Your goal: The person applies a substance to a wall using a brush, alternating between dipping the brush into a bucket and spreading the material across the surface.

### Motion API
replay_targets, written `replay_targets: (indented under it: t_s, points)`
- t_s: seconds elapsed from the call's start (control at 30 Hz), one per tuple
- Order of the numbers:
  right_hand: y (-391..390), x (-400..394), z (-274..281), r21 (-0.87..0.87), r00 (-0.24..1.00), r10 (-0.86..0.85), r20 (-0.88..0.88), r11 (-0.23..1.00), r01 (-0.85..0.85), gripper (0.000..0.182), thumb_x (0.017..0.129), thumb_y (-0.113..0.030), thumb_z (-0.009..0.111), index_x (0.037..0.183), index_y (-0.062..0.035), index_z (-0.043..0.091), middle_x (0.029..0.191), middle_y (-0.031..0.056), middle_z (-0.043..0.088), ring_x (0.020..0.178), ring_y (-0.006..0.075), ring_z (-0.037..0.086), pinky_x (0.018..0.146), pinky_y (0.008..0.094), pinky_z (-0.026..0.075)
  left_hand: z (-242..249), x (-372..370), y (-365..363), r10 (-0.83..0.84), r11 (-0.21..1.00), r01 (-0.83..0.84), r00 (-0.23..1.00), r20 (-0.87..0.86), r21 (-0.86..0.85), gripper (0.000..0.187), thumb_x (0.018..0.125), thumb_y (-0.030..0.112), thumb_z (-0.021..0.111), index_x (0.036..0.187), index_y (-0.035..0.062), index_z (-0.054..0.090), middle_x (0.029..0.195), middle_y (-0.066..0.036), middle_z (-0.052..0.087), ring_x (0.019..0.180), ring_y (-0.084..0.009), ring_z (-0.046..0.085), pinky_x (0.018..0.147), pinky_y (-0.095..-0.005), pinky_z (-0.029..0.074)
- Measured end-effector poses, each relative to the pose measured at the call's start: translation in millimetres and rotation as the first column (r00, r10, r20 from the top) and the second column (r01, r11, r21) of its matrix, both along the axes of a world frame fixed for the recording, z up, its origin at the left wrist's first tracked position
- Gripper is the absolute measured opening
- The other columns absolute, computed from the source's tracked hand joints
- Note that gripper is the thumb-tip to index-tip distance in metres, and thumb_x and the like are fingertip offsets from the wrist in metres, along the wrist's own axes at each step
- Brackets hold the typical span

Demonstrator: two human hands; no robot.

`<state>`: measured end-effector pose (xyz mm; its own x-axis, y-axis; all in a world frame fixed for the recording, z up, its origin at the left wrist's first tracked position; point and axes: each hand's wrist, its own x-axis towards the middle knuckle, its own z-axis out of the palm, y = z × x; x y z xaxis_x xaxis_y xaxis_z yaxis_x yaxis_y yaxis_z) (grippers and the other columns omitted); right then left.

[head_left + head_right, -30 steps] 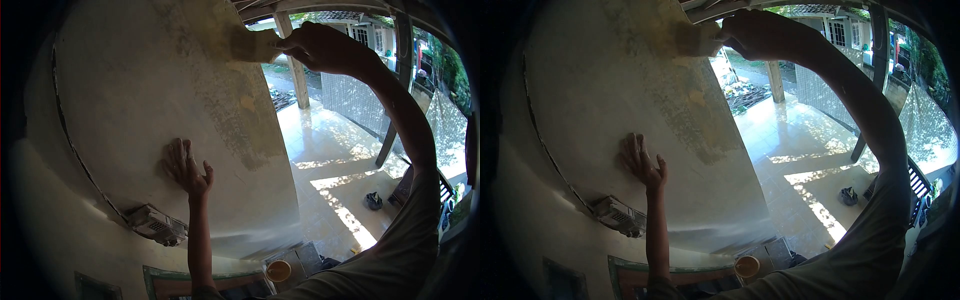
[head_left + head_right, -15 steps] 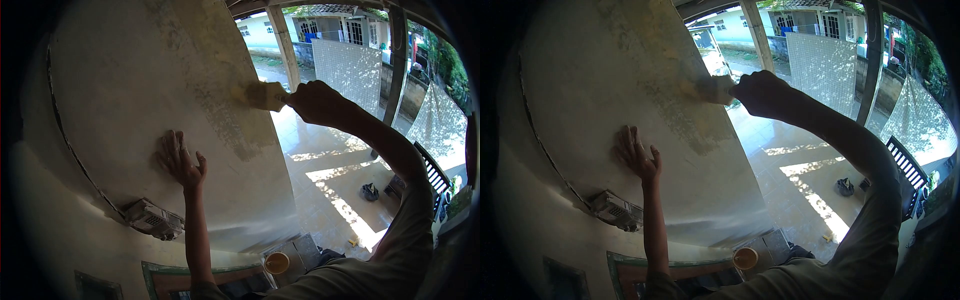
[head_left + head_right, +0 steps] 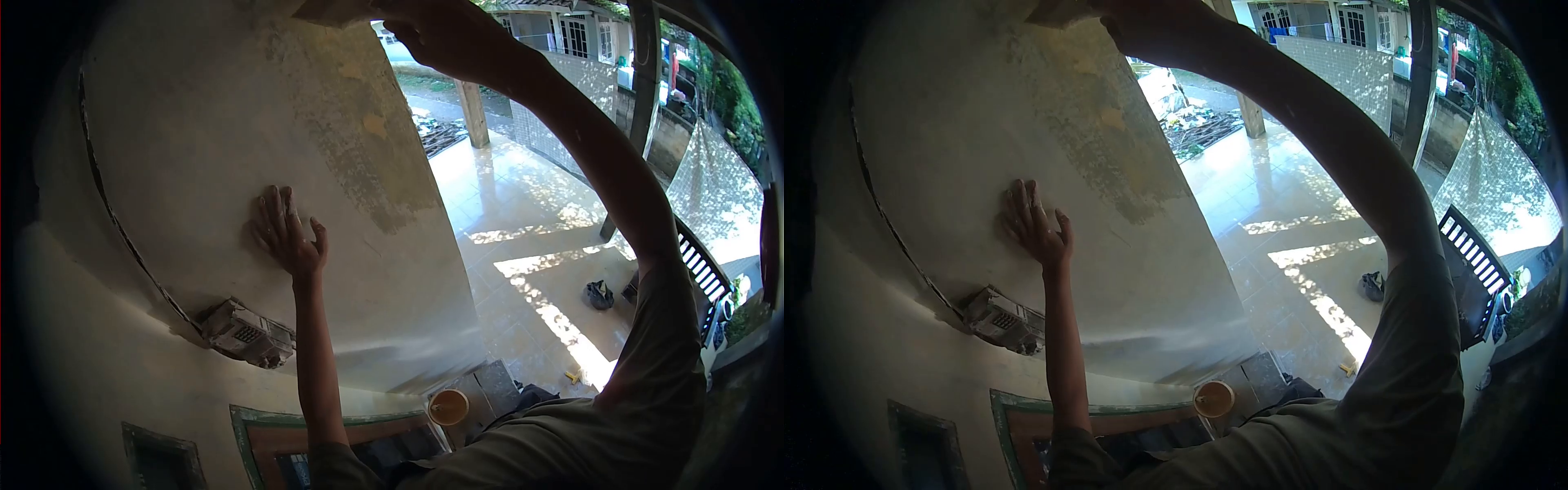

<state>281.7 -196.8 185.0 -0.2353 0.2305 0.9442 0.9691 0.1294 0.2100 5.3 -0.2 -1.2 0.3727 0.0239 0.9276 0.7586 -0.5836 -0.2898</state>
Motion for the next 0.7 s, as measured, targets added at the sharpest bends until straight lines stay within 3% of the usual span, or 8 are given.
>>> replay_targets:
  t_s: [0.07, 0.1, 0.2, 0.37, 0.47, 0.5, 0.57, 0.7]
  points:
    - [18.8, -6.9, -23.0, -0.198, 0.938, -0.342, 0.053, 0.917, 0.345, 0.031, 0.094, -0.015, 0.055, 0.124, -0.0069, 0.055, 0.072, 0.0136, 0.066, 0.062, 0.0218, 0.067, 0.057, 0.0350, 0.056, -0.1, 0.1, -0.4, -0.011, 1.000, 0.011, 1.000, 0.003, 0.002, 0.054, 0.092, 0.034, 0.036, 0.140, 0.0100, 0.043, 0.146, -0.012, 0.040, 0.137, -0.0323, 0.035, 0.111, -0.0553, 0.015]
    - [27.6, -3.8, -44.0, -0.119, 0.925, -0.365, 0.102, 0.919, 0.376, 0.035, 0.092, -0.012, 0.055, 0.125, -0.0028, 0.051, 0.063, 0.0149, 0.062, 0.059, 0.0230, 0.067, 0.053, 0.0340, 0.055, 0.3, 0.0, -0.6, -0.002, 1.000, 0.002, 1.000, 0.002, 0.005, 0.054, 0.092, 0.034, 0.036, 0.140, 0.0100, 0.043, 0.146, -0.012, 0.040, 0.137, -0.0323, 0.035, 0.111, -0.0552, 0.016]
    - [14.1, -29.5, -90.8, -0.308, 0.940, -0.340, -0.026, 0.897, 0.316, 0.044, 0.085, -0.008, 0.060, 0.126, 0.0005, 0.049, 0.060, 0.0136, 0.059, 0.051, 0.0219, 0.063, 0.049, 0.0329, 0.053, 1.6, 1.7, -0.5, 0.001, 1.000, -0.001, 1.000, 0.015, 0.005, 0.054, 0.092, 0.034, 0.036, 0.140, 0.0100, 0.044, 0.146, -0.011, 0.040, 0.137, -0.0322, 0.035, 0.111, -0.0552, 0.016]
    - [-11.2, -56.7, -170.0, -0.502, 0.929, -0.368, 0.033, 0.798, 0.333, 0.030, 0.085, -0.008, 0.053, 0.112, 0.0050, 0.056, 0.061, 0.0096, 0.062, 0.055, 0.0232, 0.066, 0.047, 0.0339, 0.053, -0.9, 1.2, 2.1, -0.021, 1.000, 0.021, 1.000, 0.023, 0.002, 0.053, 0.092, 0.035, 0.036, 0.139, 0.0106, 0.044, 0.146, -0.010, 0.041, 0.137, -0.0318, 0.035, 0.111, -0.0559, 0.016]
    - [-23.4, -59.5, -211.8, -0.840, 0.941, -0.337, 0.002, 0.510, 0.184, 0.028, 0.082, -0.011, 0.058, 0.105, 0.0052, 0.059, 0.073, 0.0151, 0.065, 0.066, 0.0275, 0.068, 0.057, 0.0393, 0.055, -1.0, 0.9, 0.4, -0.012, 1.000, 0.012, 1.000, 0.019, -0.014, 0.054, 0.091, 0.034, 0.038, 0.140, 0.0115, 0.044, 0.146, -0.009, 0.041, 0.137, -0.0313, 0.034, 0.111, -0.0565, 0.016]
    - [-26.7, -56.2, -218.1, -0.843, 0.942, -0.335, 0.000, 0.507, 0.181, 0.028, 0.082, -0.011, 0.058, 0.105, 0.0052, 0.059, 0.073, 0.0151, 0.065, 0.066, 0.0275, 0.068, 0.057, 0.0393, 0.055, -0.9, 0.9, -1.6, -0.020, 1.000, 0.021, 1.000, 0.023, -0.021, 0.054, 0.091, 0.033, 0.038, 0.140, 0.0119, 0.043, 0.147, -0.010, 0.040, 0.138, -0.0309, 0.033, 0.111, -0.0566, 0.016]
    - [-27.6, -46.8, -221.0, -0.959, 0.955, -0.246, -0.164, 0.268, -0.095, 0.029, 0.077, -0.012, 0.060, 0.100, 0.0050, 0.060, 0.085, 0.0191, 0.066, 0.076, 0.0323, 0.068, 0.067, 0.0429, 0.055, 1.1, 0.6, -1.3, -0.028, 0.999, 0.029, 0.999, 0.030, -0.024, 0.054, 0.090, 0.032, 0.039, 0.140, 0.0123, 0.043, 0.147, -0.010, 0.039, 0.138, -0.0306, 0.033, 0.111, -0.0567, 0.016]
    - [1.2, -35.8, -174.9, -0.929, 0.922, -0.343, -0.178, 0.367, -0.043, 0.030, 0.075, -0.011, 0.059, 0.101, 0.0050, 0.060, 0.091, 0.0219, 0.067, 0.086, 0.0349, 0.067, 0.074, 0.0432, 0.054, -0.7, 0.1, 0.7, -0.026, 0.999, 0.027, 0.999, 0.020, -0.020, 0.055, 0.089, 0.032, 0.040, 0.141, 0.0128, 0.042, 0.149, -0.010, 0.037, 0.139, -0.0303, 0.032, 0.111, -0.0562, 0.016]
